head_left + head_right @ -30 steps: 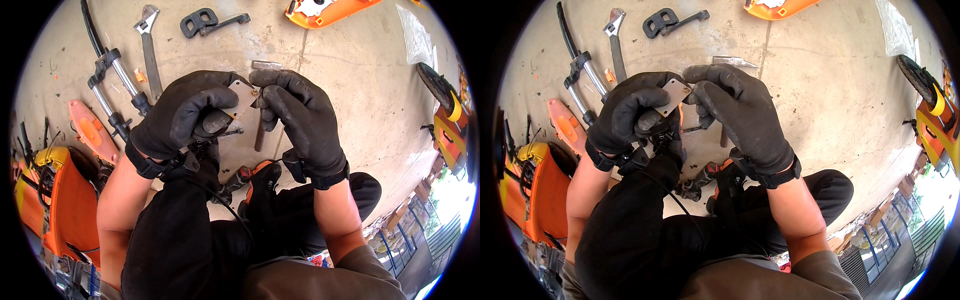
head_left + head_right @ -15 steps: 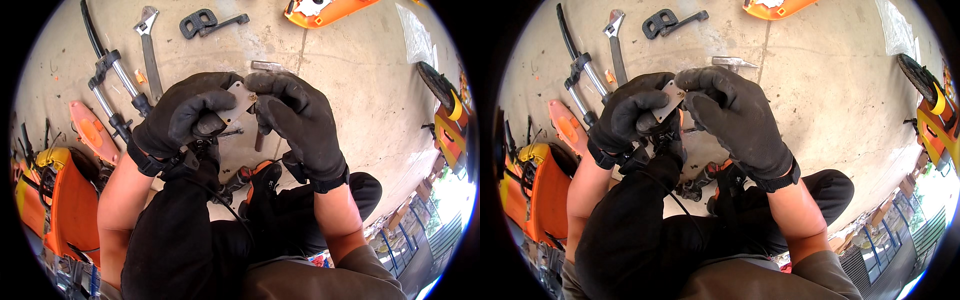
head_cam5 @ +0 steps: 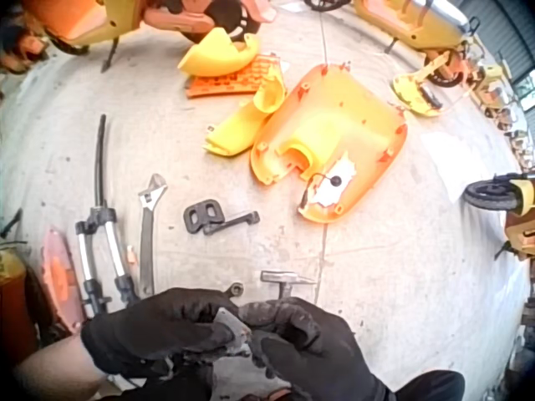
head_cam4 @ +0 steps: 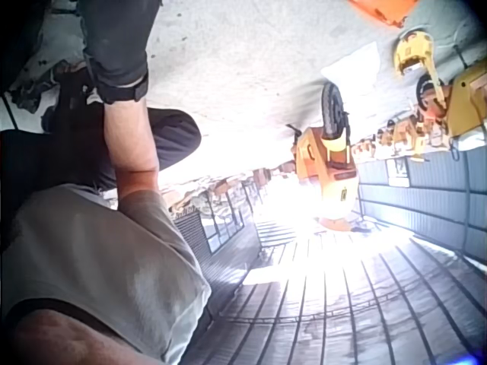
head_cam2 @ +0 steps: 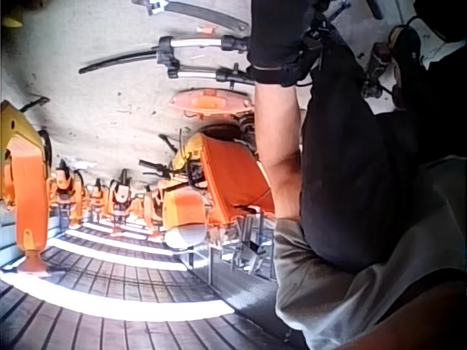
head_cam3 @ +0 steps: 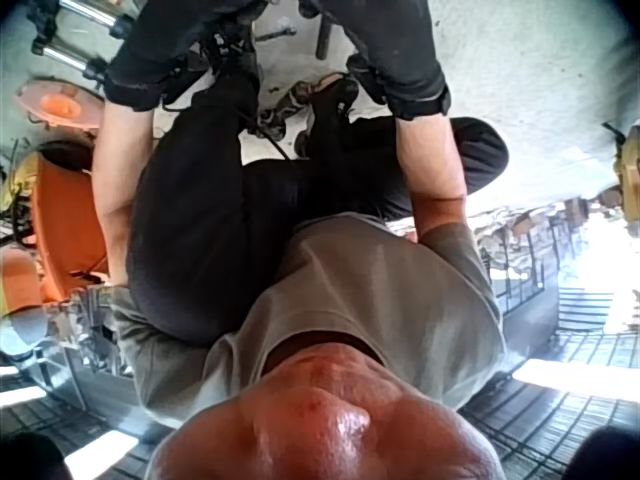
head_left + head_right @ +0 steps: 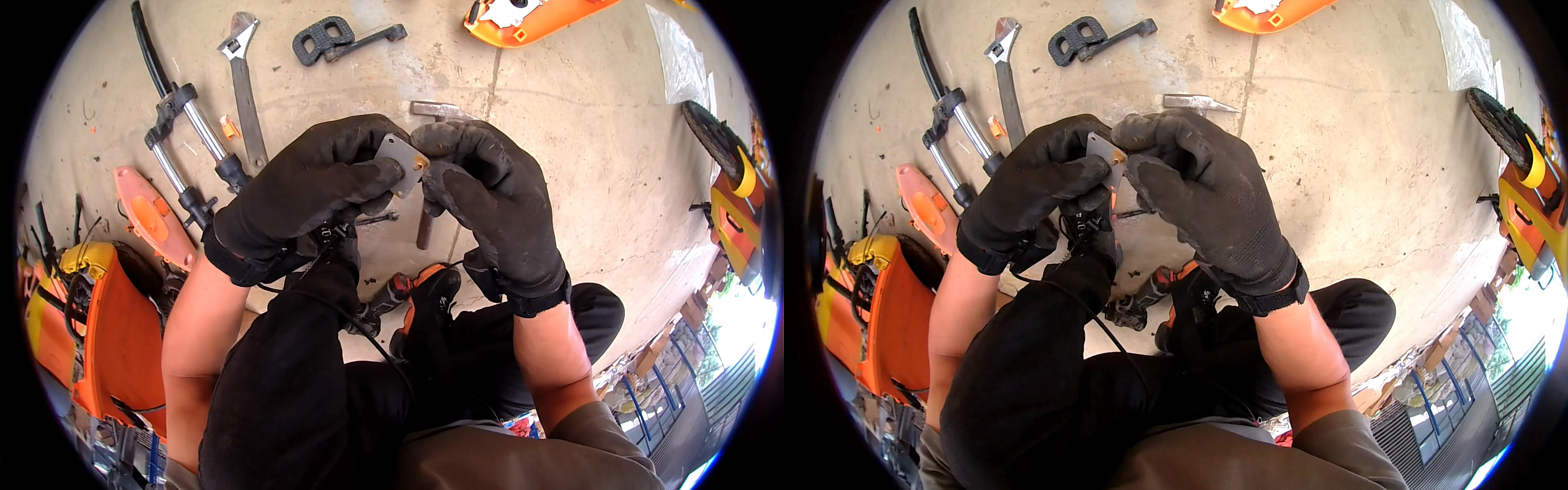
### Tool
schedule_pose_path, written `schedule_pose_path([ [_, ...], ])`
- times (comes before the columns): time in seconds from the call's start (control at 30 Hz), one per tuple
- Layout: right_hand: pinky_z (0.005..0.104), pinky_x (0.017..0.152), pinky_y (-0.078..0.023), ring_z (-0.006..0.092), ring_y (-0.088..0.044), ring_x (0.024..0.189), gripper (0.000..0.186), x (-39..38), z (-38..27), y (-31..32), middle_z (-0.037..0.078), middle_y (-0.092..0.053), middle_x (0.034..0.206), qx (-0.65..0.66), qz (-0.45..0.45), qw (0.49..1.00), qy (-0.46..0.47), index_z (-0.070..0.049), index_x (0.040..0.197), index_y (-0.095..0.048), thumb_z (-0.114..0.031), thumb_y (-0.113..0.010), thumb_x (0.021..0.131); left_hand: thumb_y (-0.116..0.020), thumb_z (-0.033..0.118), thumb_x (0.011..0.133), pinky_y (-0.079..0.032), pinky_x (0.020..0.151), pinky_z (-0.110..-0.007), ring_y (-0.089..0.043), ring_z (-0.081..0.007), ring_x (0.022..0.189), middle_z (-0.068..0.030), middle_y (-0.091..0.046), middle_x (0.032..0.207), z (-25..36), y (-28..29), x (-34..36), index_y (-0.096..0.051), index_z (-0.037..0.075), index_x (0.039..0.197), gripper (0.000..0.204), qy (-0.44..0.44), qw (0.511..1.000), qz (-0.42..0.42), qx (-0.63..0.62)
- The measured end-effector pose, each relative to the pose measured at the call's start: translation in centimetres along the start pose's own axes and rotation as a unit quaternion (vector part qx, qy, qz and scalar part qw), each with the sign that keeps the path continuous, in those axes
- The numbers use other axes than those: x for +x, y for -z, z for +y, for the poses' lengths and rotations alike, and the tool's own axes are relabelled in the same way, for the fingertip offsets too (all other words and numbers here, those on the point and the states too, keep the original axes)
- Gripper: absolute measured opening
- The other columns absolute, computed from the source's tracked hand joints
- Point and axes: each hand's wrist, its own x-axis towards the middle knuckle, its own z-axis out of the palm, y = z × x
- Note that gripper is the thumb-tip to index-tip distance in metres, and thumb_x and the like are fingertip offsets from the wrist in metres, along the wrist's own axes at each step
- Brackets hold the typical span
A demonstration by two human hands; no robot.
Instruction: The person uses a hammer to drive a metal pin into a small metal plate, then fits the plate onto a larger motorcycle component and continues hammering to secure it.
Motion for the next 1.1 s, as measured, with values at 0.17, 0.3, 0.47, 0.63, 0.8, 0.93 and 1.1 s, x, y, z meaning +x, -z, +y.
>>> schedule_pose_path([
  [0.17, 0.0205, 0.052, -0.045, 0.0038, -0.057, 0.063, 0.024, 0.2, 0.4, 0.2, 0.003, -0.067, 0.082, -0.038, 0.007, 0.999, 0.015, 0.002, 0.115, -0.068, -0.002, -0.064, 0.091, -0.059, 0.012, 0.098, -0.045, 0.065, -0.021, -0.053, -0.004, 0.073, 0.0001, -0.061, 0.087, -0.1, -0.5, -0.2, -0.062, 0.0, 0.109, 0.017, -0.049, 0.996, 0.03, 0.071],
  [0.3, 0.0203, 0.045, -0.041, 0.0034, -0.055, 0.058, 0.022, 0.2, 0.5, 0.2, 0.003, -0.066, 0.08, -0.031, 0.019, 0.999, 0.022, 0.001, 0.114, -0.068, -0.002, -0.063, 0.092, -0.056, 0.009, 0.096, -0.045, 0.064, -0.023, -0.053, -0.0051, 0.072, 0.0003, -0.061, 0.083, -0.5, -1.0, -0.2, -0.064, 0.0, 0.108, 0.017, -0.126, 0.975, 0.062, 0.171],
  [0.47, 0.02, 0.046, -0.043, 0.0041, -0.058, 0.062, 0.022, 0.2, 0.4, -0.1, 0.004, -0.066, 0.081, -0.036, 0.031, 0.999, 0.019, 0.001, 0.114, -0.067, -0.002, -0.061, 0.093, -0.061, 0.001, 0.091, -0.051, 0.07, -0.031, -0.062, -0.0171, 0.077, -0.0113, -0.068, 0.094, -0.2, -1.1, -0.7, -0.067, 0.0, 0.113, 0.022, -0.177, 0.939, 0.088, 0.281],
  [0.63, 0.0198, 0.047, -0.044, 0.0045, -0.06, 0.067, 0.022, 0.1, 0.4, -0.1, 0.004, -0.066, 0.082, -0.03, 0.042, 0.999, 0.006, 0.001, 0.114, -0.066, -0.002, -0.06, 0.094, -0.065, -0.004, 0.082, -0.05, 0.064, -0.035, -0.062, -0.0309, 0.069, -0.0146, -0.064, 0.087, -0.8, -1.1, -0.2, -0.068, 0.002, 0.113, 0.032, -0.296, 0.856, 0.126, 0.405],
  [0.8, 0.0194, 0.048, -0.044, 0.0055, -0.06, 0.067, 0.022, 0.1, 0.3, 0.0, 0.004, -0.066, 0.083, -0.011, 0.028, 0.999, -0.017, 0.002, 0.115, -0.066, -0.006, -0.058, 0.096, -0.07, -0.002, 0.08, -0.049, 0.06, -0.038, -0.062, -0.0304, 0.067, -0.0138, -0.062, 0.084, -1.1, -1.1, 0.1, -0.068, 0.003, 0.113, 0.033, -0.35, 0.813, 0.157, 0.438],
  [0.93, 0.0198, 0.051, -0.044, 0.0071, -0.06, 0.067, 0.024, -0.4, 0.2, -0.3, 0.004, -0.067, 0.085, 0.039, 0.016, 0.996, -0.084, 0.003, 0.114, -0.065, -0.015, -0.057, 0.1, -0.072, 0.001, 0.08, -0.049, 0.059, -0.039, -0.062, -0.0305, 0.067, -0.0142, -0.062, 0.083, -0.9, -1.5, -0.1, -0.067, 0.002, 0.111, 0.031, -0.338, 0.792, 0.188, 0.472],
  [1.1, 0.0218, 0.058, -0.046, 0.0082, -0.059, 0.067, 0.027, -0.6, 0.1, -0.4, 0.005, -0.067, 0.085, 0.089, 0.006, 0.99, -0.105, 0.004, 0.112, -0.065, -0.019, -0.055, 0.103, -0.072, 0.002, 0.081, -0.05, 0.059, -0.04, -0.063, -0.0327, 0.069, -0.0148, -0.063, 0.083, -1.2, -1.6, 0.1, -0.066, 0.001, 0.109, 0.029, -0.346, 0.782, 0.179, 0.486],
])
